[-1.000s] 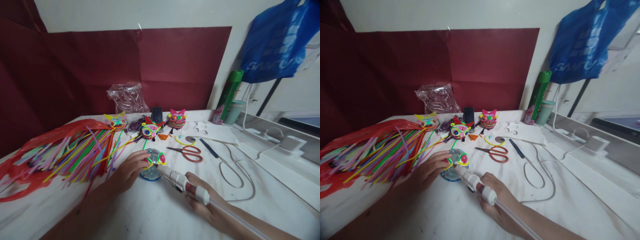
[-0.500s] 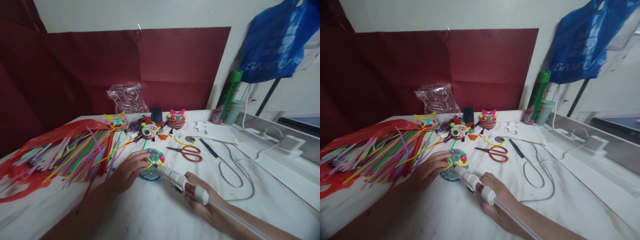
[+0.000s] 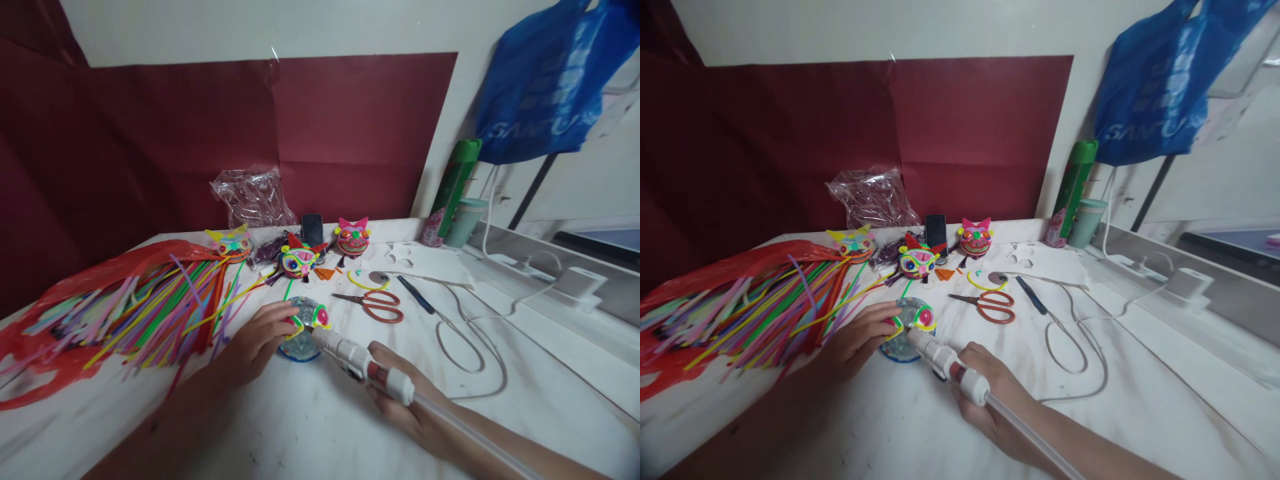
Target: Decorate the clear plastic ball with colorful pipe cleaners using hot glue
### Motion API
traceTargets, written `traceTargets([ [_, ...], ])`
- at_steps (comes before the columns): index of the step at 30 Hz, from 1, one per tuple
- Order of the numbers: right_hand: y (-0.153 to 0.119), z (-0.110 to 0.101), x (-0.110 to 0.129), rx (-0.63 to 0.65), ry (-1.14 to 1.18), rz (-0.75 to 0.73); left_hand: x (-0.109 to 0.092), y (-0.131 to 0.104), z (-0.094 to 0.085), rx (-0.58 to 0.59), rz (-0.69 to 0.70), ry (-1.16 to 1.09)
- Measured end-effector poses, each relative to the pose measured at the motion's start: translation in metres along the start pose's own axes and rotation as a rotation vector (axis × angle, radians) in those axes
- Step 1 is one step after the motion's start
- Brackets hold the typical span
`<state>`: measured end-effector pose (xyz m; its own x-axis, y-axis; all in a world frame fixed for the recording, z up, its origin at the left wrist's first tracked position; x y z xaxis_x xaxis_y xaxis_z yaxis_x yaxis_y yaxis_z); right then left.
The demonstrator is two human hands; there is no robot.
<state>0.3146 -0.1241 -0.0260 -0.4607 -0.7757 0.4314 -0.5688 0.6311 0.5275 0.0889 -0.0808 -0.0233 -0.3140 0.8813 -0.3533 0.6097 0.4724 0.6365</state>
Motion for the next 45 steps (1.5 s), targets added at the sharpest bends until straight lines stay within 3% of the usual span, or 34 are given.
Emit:
traceTargets([
  [16,0.001,-0.001,0.002,-0.009,-0.003,0.006,0.004,-0.003,0.000,0.022,-0.024,0.000],
  [20,-0.007,-0.003,-0.010,-0.061,0.045,0.159,0.004,-0.002,0.001,0.029,-0.025,0.003],
  [24,-0.018,-0.005,-0.031,-0.035,0.015,0.341,0.003,-0.002,0.000,0.016,-0.018,0.022],
  [29,-0.024,-0.008,-0.039,-0.008,0.015,0.321,0.005,-0.003,0.000,0.019,-0.035,0.031],
  [31,-0.019,-0.014,-0.041,-0.092,0.045,0.310,0.005,-0.002,-0.001,0.021,-0.042,0.031],
  [35,-0.008,-0.039,-0.061,-0.444,0.091,0.392,0.003,0.001,-0.003,0.014,-0.017,0.056],
  [36,-0.005,-0.046,-0.069,-0.481,0.028,0.435,0.002,0.002,-0.003,0.018,-0.004,0.070],
  [41,0.005,-0.042,-0.103,-0.118,-0.339,0.424,0.005,0.002,-0.003,0.015,0.014,0.084],
  [45,-0.002,-0.025,-0.118,0.049,-0.570,0.394,0.006,-0.001,-0.001,-0.023,-0.009,0.053],
])
Point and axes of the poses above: each hand's wrist, its own y-axis towards the middle knuckle, its own z-axis out of the palm, x = y × z, the point moved 6 cm from there along y, towards the middle knuckle, and after that the axes turned 9 degrees about -y, right-handed, at the moved point
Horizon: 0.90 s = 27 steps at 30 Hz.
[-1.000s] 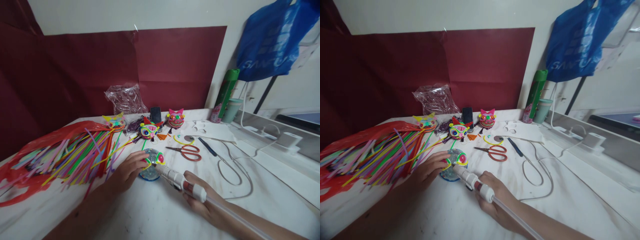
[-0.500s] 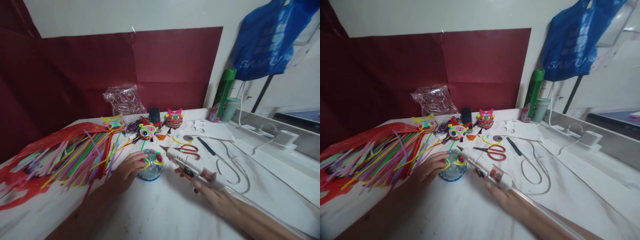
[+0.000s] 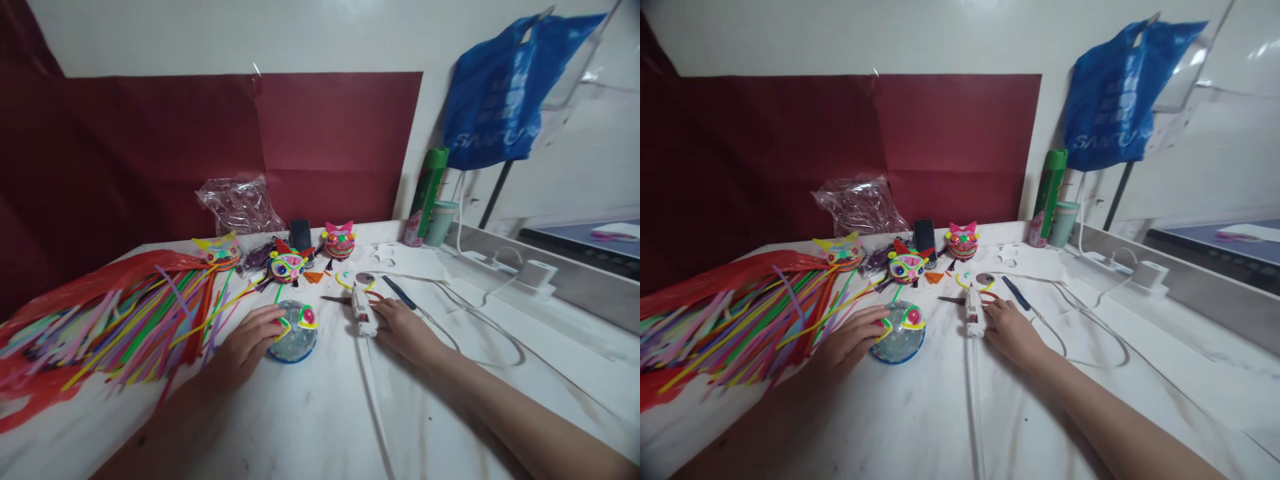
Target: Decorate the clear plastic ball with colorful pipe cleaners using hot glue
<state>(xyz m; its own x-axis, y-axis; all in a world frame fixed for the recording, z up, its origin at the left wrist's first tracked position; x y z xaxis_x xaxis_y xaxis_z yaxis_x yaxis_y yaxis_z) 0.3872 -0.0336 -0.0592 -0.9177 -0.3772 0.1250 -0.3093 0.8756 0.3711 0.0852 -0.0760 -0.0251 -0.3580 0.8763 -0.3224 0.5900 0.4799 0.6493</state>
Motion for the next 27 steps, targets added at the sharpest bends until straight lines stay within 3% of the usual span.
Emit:
traceTargets([
  [5,-0.003,0.008,-0.002,0.003,-0.107,-0.085,-0.003,0.001,-0.001,-0.006,-0.012,-0.015],
  [9,-0.005,-0.014,0.009,-0.156,-0.084,-0.144,-0.011,0.006,-0.003,-0.013,0.027,-0.018],
  [11,-0.007,-0.031,0.026,-0.270,0.001,-0.193,-0.013,0.007,-0.003,-0.018,0.036,-0.021],
  [14,-0.013,-0.052,0.070,-0.379,0.134,-0.412,-0.013,0.007,-0.003,-0.020,0.035,-0.028],
  [19,-0.019,-0.056,0.140,-0.379,0.048,-0.688,-0.014,0.007,-0.003,-0.021,0.038,-0.023],
  [23,-0.017,-0.041,0.166,-0.370,-0.006,-0.687,-0.016,0.007,-0.005,-0.029,0.048,-0.022],
  [27,-0.013,-0.026,0.173,-0.339,-0.048,-0.638,-0.016,0.007,-0.004,-0.019,0.051,-0.007],
])
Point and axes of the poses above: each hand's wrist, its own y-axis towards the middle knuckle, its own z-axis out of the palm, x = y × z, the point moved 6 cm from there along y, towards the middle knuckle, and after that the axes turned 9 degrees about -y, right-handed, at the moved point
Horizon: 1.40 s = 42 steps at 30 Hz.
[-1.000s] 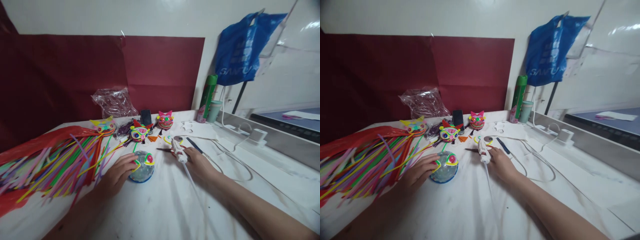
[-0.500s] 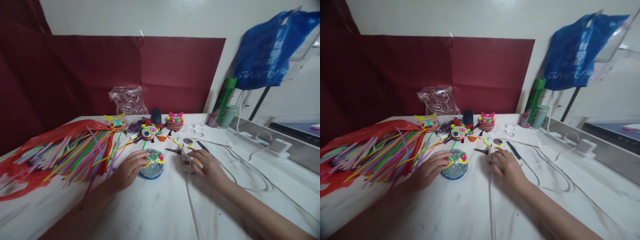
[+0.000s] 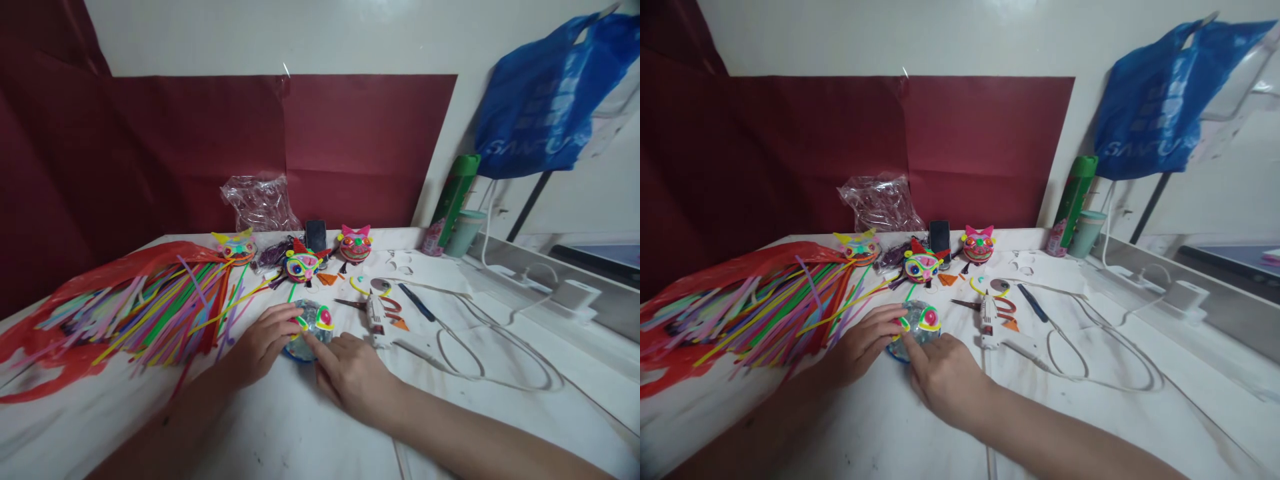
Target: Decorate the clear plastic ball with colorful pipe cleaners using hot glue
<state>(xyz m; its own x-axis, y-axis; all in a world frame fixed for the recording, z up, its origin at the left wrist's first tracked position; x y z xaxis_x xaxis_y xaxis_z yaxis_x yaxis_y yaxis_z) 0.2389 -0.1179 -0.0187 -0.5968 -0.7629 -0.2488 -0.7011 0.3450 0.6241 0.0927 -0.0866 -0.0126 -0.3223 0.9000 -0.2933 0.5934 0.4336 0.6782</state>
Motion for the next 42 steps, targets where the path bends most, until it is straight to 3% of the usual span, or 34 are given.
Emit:
traceTargets([
  [8,-0.002,0.009,-0.001,0.042,-0.018,0.043,0.004,-0.003,0.004,0.012,-0.012,-0.004],
  [34,-0.004,0.011,-0.008,0.125,0.070,0.148,0.006,-0.005,0.010,0.073,-0.021,0.027],
  [38,-0.003,0.005,-0.016,0.063,0.175,0.179,0.004,-0.002,0.008,0.058,-0.007,0.045],
  [42,-0.003,-0.002,-0.042,-0.024,0.351,0.355,0.004,-0.001,0.007,0.056,-0.013,0.051],
])
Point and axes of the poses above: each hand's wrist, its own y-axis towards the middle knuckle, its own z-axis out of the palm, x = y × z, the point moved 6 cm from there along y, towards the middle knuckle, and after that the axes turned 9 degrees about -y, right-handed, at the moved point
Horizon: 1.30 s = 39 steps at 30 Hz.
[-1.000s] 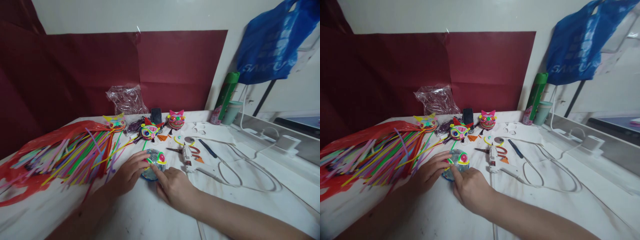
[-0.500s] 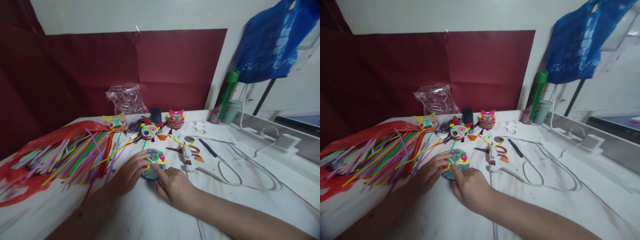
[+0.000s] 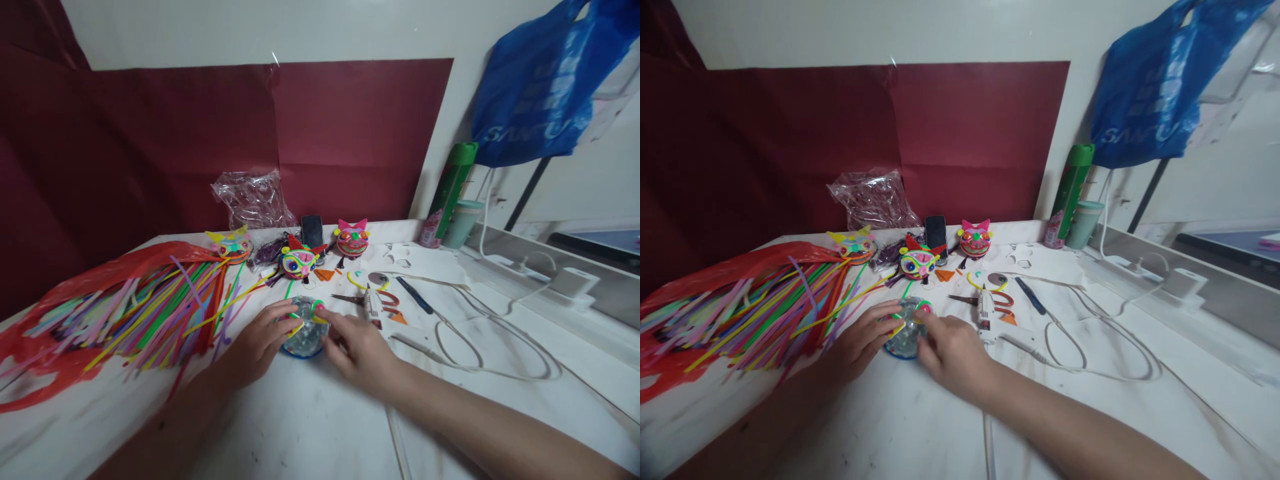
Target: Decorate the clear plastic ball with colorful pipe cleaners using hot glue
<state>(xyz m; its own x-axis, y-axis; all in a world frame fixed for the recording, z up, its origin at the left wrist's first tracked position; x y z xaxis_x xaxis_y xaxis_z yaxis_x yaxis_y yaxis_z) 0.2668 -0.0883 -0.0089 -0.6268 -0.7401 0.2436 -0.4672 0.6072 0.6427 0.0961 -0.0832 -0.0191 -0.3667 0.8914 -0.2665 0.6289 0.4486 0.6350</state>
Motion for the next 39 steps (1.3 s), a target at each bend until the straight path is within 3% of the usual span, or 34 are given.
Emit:
traceTargets([
  [5,0.006,-0.003,-0.041,-0.067,0.179,0.271,-0.001,0.000,0.000,-0.001,-0.015,0.001],
  [11,0.002,0.012,-0.064,-0.099,0.236,0.378,-0.001,0.000,-0.001,0.001,-0.015,0.017],
  [15,-0.002,0.020,-0.064,-0.074,0.279,0.399,0.000,0.000,-0.001,0.000,0.003,0.028],
  [26,-0.008,0.037,-0.050,0.059,0.429,0.282,0.011,-0.007,0.002,-0.004,-0.042,0.039],
  [39,-0.008,0.040,-0.050,0.084,0.450,0.305,0.007,-0.004,-0.001,-0.017,-0.021,0.056],
])
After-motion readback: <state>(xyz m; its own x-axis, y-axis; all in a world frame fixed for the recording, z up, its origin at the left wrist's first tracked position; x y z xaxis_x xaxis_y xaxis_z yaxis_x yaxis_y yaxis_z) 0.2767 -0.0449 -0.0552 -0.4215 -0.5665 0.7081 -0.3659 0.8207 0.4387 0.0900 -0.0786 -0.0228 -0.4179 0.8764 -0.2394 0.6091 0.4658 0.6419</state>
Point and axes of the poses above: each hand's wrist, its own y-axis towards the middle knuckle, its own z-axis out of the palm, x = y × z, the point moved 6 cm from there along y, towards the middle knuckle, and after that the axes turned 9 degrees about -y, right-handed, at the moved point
